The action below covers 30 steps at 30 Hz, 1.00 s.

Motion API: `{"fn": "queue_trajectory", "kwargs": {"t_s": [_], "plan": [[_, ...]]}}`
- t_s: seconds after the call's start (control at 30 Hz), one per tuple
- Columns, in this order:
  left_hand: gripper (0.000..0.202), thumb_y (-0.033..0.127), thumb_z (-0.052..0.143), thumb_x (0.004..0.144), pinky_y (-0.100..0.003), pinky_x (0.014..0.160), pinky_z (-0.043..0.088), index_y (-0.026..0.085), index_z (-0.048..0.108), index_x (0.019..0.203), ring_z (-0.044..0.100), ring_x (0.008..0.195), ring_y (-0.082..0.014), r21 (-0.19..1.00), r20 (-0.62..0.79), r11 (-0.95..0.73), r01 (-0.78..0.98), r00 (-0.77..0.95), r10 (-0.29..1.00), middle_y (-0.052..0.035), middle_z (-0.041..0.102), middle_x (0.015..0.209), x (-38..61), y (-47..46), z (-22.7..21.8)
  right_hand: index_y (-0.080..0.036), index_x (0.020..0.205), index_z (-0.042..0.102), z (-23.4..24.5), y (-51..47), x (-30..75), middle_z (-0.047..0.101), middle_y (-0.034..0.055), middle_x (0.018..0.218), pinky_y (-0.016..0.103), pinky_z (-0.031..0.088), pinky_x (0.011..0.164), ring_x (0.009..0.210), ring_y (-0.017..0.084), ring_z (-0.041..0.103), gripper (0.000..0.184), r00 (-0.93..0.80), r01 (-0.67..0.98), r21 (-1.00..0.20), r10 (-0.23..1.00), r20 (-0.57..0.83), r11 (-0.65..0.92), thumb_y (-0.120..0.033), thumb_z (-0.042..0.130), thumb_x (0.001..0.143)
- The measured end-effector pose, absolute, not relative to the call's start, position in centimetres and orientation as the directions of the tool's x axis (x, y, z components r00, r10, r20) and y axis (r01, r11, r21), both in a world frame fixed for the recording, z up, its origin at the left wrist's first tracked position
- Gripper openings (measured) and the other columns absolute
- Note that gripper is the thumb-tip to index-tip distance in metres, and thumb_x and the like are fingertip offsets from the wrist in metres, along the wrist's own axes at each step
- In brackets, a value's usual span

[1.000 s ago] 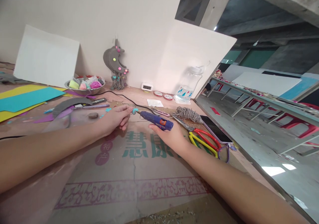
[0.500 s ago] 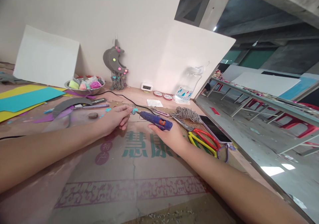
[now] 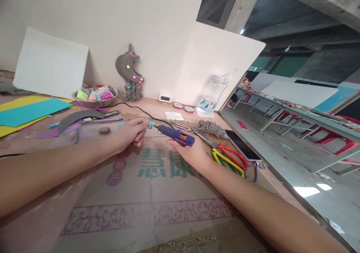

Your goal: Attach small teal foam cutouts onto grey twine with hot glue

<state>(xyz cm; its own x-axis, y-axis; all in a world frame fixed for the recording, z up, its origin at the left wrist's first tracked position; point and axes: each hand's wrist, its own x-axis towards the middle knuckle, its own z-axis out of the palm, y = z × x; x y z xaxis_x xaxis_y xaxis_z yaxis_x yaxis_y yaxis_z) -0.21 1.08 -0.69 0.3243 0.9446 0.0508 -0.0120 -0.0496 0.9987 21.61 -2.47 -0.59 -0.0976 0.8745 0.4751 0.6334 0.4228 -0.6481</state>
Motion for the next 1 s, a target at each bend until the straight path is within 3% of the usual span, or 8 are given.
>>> {"fn": "queue_trajectory", "kwargs": {"t_s": [0.57,1.0], "plan": [[0.027,0.041,0.045,0.089,-0.017,0.037,0.028,0.019,0.043,0.072,0.043,0.032,-0.0066,0.998,0.062,-0.056,-0.026,0.318,0.946,0.0096,0.036,0.038,-0.24,1.2,-0.84,-0.019,0.086,0.064,0.22,-2.93,20.79,0.072,0.0054,0.09,0.037,0.056,0.08,0.085,0.024,0.068,0.026,-0.031,0.531,-0.769,0.915,0.402,0.356,-0.036,0.069,0.068],[0.027,0.041,0.045,0.089,-0.017,0.037,0.026,0.019,0.043,0.073,0.043,0.032,-0.0066,0.998,0.061,-0.06,-0.012,0.317,0.946,0.0093,0.036,0.038,-0.1,1.12,-0.78,-0.018,0.083,0.063,0.17,-3.04,20.81,0.072,0.0056,0.084,0.039,0.056,0.077,0.081,0.024,0.068,0.029,-0.04,0.566,-0.75,0.92,0.389,0.342,-0.042,0.069,0.067]]}}
